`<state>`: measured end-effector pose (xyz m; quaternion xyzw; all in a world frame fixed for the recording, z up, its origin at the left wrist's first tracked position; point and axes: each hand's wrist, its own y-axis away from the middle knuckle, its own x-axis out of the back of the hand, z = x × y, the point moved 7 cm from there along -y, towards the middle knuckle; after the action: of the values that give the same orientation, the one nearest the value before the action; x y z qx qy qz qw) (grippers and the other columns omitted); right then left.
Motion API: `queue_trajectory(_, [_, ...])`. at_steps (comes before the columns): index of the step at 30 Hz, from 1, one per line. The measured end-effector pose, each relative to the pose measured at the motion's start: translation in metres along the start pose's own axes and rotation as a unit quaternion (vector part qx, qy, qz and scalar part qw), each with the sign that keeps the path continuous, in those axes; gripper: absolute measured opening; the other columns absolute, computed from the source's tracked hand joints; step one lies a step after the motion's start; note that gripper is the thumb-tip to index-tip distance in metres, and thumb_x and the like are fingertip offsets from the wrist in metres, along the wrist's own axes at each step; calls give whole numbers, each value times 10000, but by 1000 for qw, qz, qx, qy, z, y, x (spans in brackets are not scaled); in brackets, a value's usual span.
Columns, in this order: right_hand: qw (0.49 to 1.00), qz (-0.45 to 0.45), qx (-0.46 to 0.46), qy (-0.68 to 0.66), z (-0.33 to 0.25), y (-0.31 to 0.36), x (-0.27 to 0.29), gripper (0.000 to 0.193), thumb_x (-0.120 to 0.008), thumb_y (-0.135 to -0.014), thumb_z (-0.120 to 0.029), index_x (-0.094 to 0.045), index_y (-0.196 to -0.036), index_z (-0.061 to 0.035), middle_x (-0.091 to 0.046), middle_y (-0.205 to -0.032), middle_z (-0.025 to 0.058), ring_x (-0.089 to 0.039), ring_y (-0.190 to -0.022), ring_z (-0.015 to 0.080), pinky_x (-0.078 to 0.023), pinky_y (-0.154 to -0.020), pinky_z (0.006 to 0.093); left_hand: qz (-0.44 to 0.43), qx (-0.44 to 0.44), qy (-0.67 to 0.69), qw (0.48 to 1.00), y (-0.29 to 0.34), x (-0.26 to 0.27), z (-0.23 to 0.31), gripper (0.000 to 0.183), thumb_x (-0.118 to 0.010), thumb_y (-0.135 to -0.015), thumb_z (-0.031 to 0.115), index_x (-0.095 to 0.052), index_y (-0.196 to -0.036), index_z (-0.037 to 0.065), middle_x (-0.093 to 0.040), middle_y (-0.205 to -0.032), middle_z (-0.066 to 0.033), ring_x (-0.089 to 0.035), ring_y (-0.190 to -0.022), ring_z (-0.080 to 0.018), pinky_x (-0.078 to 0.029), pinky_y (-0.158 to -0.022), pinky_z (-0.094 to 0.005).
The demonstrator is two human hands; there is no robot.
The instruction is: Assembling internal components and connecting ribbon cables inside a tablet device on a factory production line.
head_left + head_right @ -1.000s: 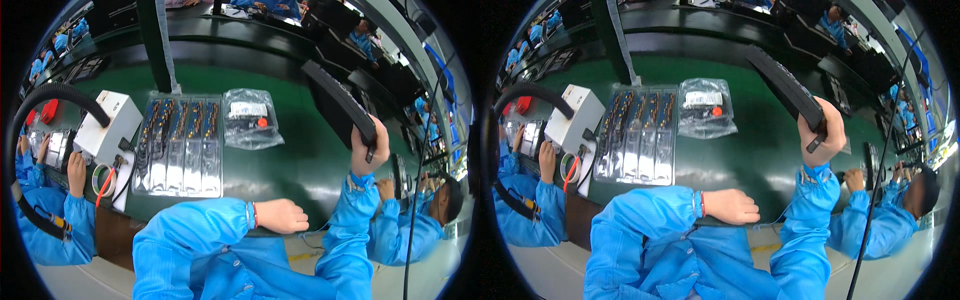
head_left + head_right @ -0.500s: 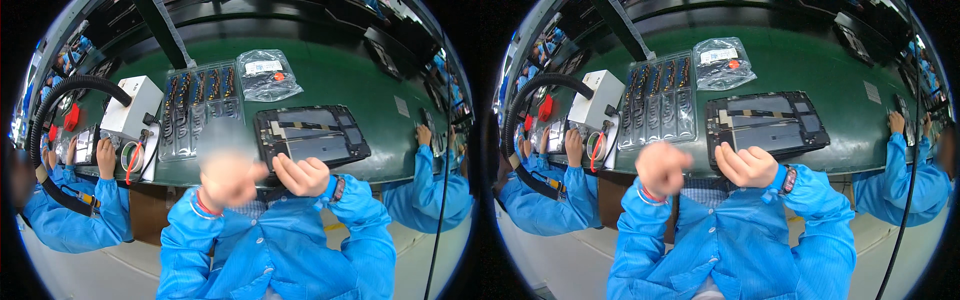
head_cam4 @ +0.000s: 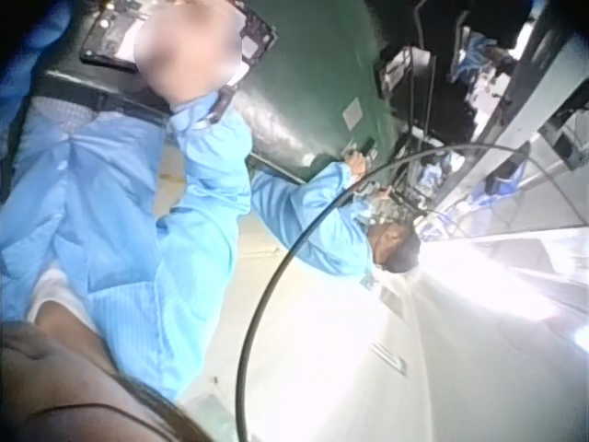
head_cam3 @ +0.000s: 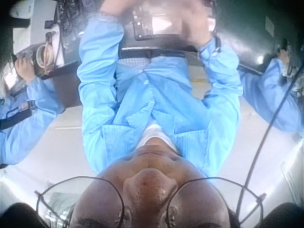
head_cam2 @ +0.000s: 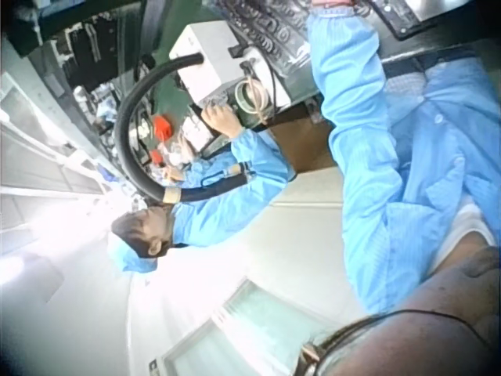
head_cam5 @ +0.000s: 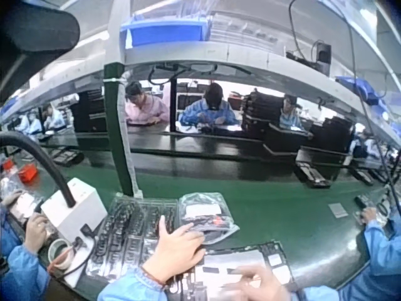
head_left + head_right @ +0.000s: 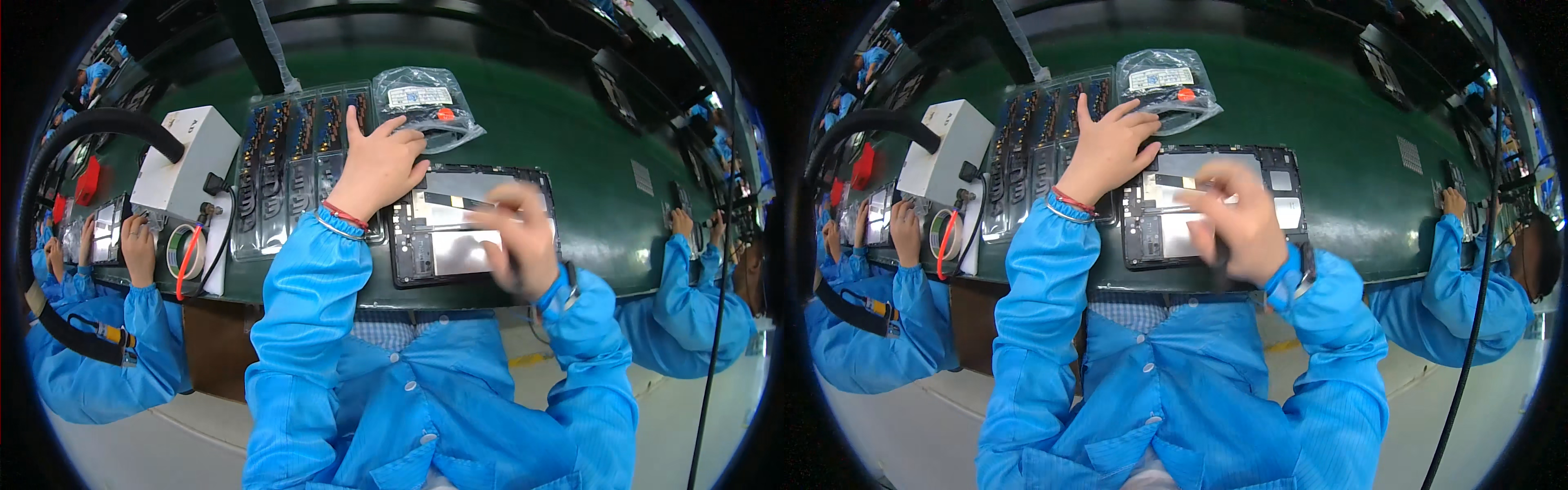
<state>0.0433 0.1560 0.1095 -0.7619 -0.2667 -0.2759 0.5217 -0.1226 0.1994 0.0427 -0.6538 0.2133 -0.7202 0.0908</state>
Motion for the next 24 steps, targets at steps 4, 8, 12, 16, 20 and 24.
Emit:
queue_trajectory(4, [967,-27,-193,-165,57,-37,-3,128,-549,-852,-114,-605,-848,0,-545,-732,65,-501,-662,152,-399,-577,277,38,21,24,999,4,-4,0,317,-532,-843,409,-689,-912,142,-571,-1146,7,-453,-1178,-187,-133,-973,-679])
queue_trajectory(8, [920,-76,-305,-234,128,-42,-52,225,-640,-840,-216,-637,-878,6,-608,-761,43,-542,-690,97,-433,-613,227,22,38,52,998,4,-14,4,346,-515,-849,424,-696,-860,130,-506,-1239,-73,-401,-1225,-239,-145,-971,-676])
queue_trajectory(12, [907,-94,-308,-273,144,-41,-74,229,-676,-800,-166,-645,-975,-23,-636,-867,68,-621,-801,150,-507,-753,239,32,49,74,996,9,-10,2,349,-520,-847,423,-692,-854,119,-482,-1259,-113,-391,-1234,-259,-159,-972,-667])
queue_trajectory(16, [964,-76,-183,-178,139,-40,-75,247,-672,-776,-55,-648,-1022,-49,-640,-948,100,-628,-802,170,-521,-736,263,34,53,96,993,8,-11,2,298,-547,-834,381,-690,-843,120,-465,-1271,-147,-385,-1238,-280,-195,-966,-653])
queue_trajectory(20, [977,-60,-183,-89,137,-41,-78,245,-684,-756,-52,-661,-1000,-59,-650,-951,118,-637,-781,181,-521,-719,264,34,68,109,991,8,-14,-3,247,-569,-818,341,-697,-816,130,-464,-1278,-161,-392,-1233,-284,-223,-964,-636])
queue_trajectory(24, [960,-37,-243,-132,146,-38,-78,218,-700,-744,-78,-677,-960,-60,-667,-913,118,-647,-747,186,-520,-697,265,35,71,115,990,7,-15,-3,246,-573,-815,338,-702,-798,130,-471,-1271,-179,-405,-1222,-289,-231,-973,-619])
